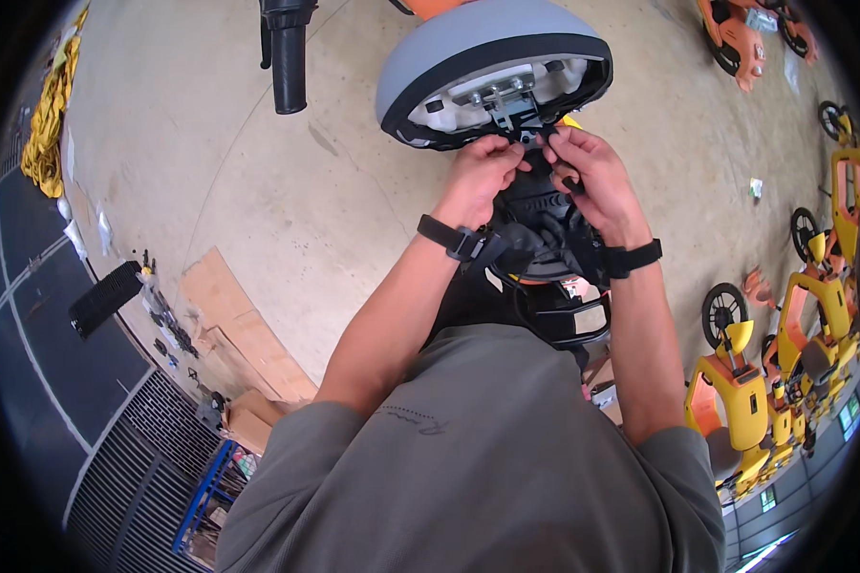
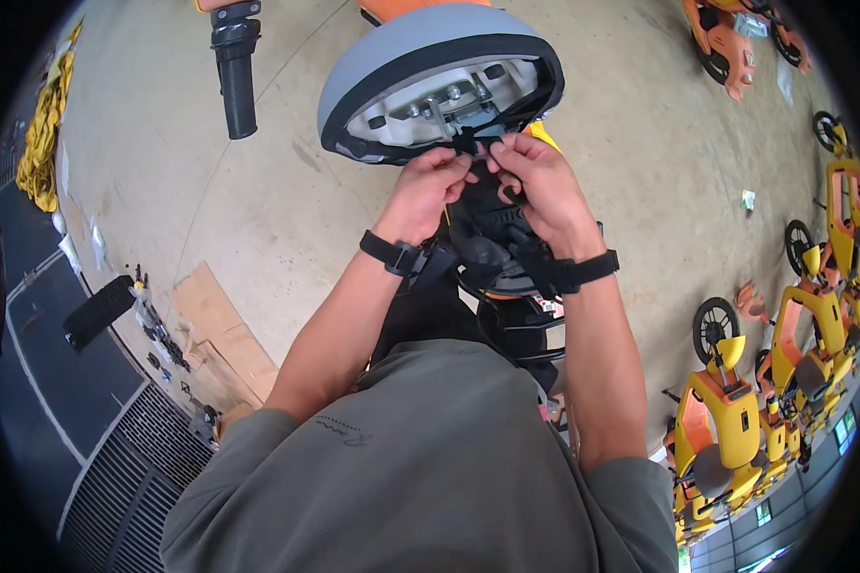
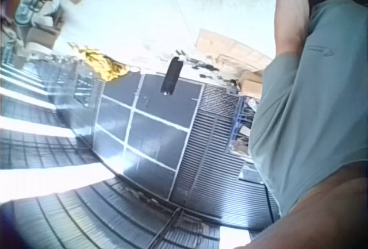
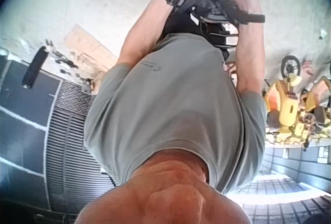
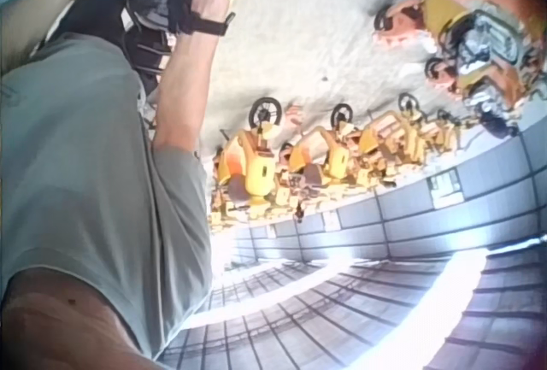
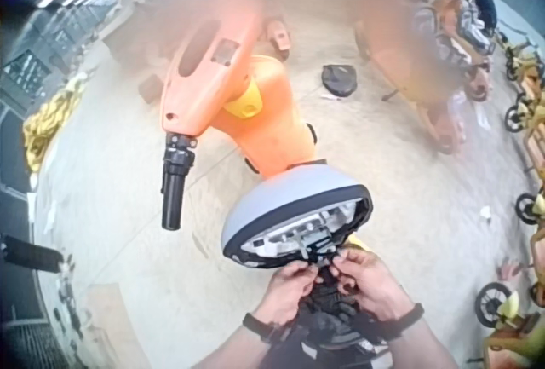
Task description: The person fits a silver heat-reflective cover onto a motorcycle seat by stretching it over the edges and then secures the seat assembly to the motorcycle frame by tightening bolts underneath the seat using their hands.
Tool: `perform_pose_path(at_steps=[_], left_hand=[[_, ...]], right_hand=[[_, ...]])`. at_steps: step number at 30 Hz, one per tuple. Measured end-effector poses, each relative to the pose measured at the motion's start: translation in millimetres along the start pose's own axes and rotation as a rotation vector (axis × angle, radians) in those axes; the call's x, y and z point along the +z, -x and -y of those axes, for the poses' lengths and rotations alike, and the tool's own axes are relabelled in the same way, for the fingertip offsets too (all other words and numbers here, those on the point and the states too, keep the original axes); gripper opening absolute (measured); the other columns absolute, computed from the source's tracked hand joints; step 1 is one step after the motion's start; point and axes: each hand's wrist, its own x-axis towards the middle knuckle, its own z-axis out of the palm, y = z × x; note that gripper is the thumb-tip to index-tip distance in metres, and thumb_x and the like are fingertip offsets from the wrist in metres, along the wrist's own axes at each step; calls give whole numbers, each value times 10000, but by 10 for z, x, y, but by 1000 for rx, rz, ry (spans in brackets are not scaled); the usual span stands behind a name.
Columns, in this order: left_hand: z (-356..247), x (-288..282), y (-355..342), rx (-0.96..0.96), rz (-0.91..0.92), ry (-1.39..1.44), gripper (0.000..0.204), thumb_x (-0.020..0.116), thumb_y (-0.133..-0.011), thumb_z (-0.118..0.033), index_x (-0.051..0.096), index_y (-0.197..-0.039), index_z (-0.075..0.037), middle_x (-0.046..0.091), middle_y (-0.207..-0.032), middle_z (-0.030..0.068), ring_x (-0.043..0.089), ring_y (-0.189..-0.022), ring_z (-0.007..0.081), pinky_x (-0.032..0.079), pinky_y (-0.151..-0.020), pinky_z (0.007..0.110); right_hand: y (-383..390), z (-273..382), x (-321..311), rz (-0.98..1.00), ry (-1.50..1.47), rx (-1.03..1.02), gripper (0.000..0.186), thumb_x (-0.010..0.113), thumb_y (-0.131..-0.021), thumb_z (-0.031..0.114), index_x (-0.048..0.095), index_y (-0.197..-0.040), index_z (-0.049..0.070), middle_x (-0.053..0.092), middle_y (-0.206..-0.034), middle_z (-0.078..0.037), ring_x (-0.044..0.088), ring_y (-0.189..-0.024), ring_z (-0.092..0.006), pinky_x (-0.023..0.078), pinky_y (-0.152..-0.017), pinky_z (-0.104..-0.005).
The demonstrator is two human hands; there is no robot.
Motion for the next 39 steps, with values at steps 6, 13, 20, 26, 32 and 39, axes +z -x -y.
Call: perform_pose_path(at_steps=[6, 13, 20, 26, 32, 39], left_hand=[[42, 156, -32, -92, -50, 423, 69, 506, -902, -53, 550, -955, -46, 630, -892, 75, 604, -796, 185, 498, -738, 311], [48, 253, 19, -111, 3, 662, 51, 519, -918, -100, 543, -949, -68, 632, -945, 76, 608, -922, 202, 483, -790, 341], [148, -148, 4, 53, -132, 68, 125, 479, -955, -152, 558, -955, -55, 612, -933, 39, 578, -846, 154, 448, -778, 288], [-108, -120, 17, 36, -69, 315, 111, 475, -937, -100, 556, -892, -40, 602, -779, 54, 556, -656, 156, 440, -617, 300], [-112, -479, -210, -9, 103, 762, 111, 464, -946, -102, 514, -945, -3, 437, -663, -19, 420, -590, 105, 379, -584, 241], [-179, -444, -108, -4, 127, 930, 127, 449, -950, -82, 505, -949, 32, 409, -642, -22, 393, -575, 93, 343, -568, 223]], right_hand=[[183, -57, 119, -120, 467, -50, 100, 573, -900, 117, 585, -869, 22, 607, -742, -9, 554, -627, -69, 411, -564, -209], [210, -75, 64, -184, 439, -50, 87, 576, -902, 118, 586, -875, 35, 605, -747, -7, 555, -649, -72, 414, -598, -202], [41, -99, -77, -237, 175, -170, 93, 543, -923, 125, 580, -892, 45, 605, -825, -19, 557, -799, -91, 426, -705, -252], [-434, -253, -63, -127, -401, -257, 171, 436, -962, 132, 520, -827, 67, 575, -806, -63, 554, -890, -204, 430, -807, -361], [-826, -302, -110, -348, -308, -292, 246, 355, -975, 173, 440, -763, 81, 421, -653, -28, 439, -577, -181, 445, -619, -379], [-666, -251, -261, -269, -18, -328, 191, 499, -954, 157, 439, -792, 73, 443, -674, -11, 472, -589, -108, 521, -633, -307]])
